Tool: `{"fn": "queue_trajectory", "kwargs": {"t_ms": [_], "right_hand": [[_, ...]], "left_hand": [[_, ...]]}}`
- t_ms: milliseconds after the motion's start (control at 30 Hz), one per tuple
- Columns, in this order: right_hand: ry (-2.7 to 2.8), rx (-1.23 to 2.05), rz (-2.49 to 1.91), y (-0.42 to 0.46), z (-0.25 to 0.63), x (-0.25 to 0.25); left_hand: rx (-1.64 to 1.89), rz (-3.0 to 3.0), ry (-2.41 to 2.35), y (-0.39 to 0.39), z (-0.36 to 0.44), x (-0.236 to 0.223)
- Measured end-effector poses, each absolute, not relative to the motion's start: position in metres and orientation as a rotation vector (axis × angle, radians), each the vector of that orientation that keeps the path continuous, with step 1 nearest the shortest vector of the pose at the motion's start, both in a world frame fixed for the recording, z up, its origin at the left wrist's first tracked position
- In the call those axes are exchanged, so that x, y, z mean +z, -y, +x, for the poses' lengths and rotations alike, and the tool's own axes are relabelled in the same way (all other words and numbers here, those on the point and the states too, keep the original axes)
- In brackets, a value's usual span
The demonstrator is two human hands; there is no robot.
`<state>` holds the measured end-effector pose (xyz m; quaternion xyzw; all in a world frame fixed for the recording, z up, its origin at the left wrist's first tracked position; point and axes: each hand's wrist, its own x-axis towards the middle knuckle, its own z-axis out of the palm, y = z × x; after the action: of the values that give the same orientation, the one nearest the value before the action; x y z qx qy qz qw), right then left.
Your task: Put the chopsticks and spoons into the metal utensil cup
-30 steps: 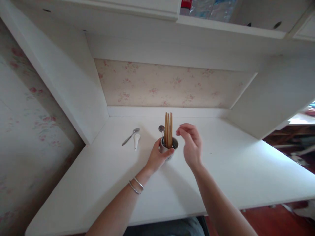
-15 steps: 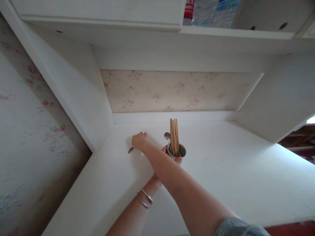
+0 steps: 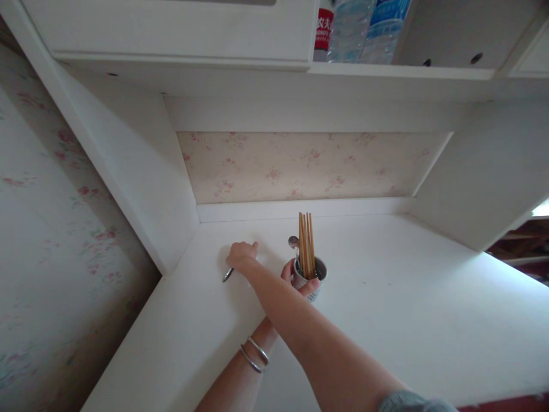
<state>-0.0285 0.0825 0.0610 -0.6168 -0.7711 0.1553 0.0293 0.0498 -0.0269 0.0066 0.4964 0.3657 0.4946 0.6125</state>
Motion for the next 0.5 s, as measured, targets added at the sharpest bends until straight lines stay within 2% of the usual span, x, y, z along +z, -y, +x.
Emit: {"fn": "queue_trajectory", "kwargs": {"t_ms": [333,500], "right_hand": [[2.255,0.607,-1.744,-0.068,-0.032,0.075],[1.923,0.759,-1.262,-0.039,-0.02,0.098]], "left_hand": [[1.151,1.191,-0.817,0.027,0.051,0.003],[1.136,1.24,-0.738,0.022,0.049,-0.002]]}}
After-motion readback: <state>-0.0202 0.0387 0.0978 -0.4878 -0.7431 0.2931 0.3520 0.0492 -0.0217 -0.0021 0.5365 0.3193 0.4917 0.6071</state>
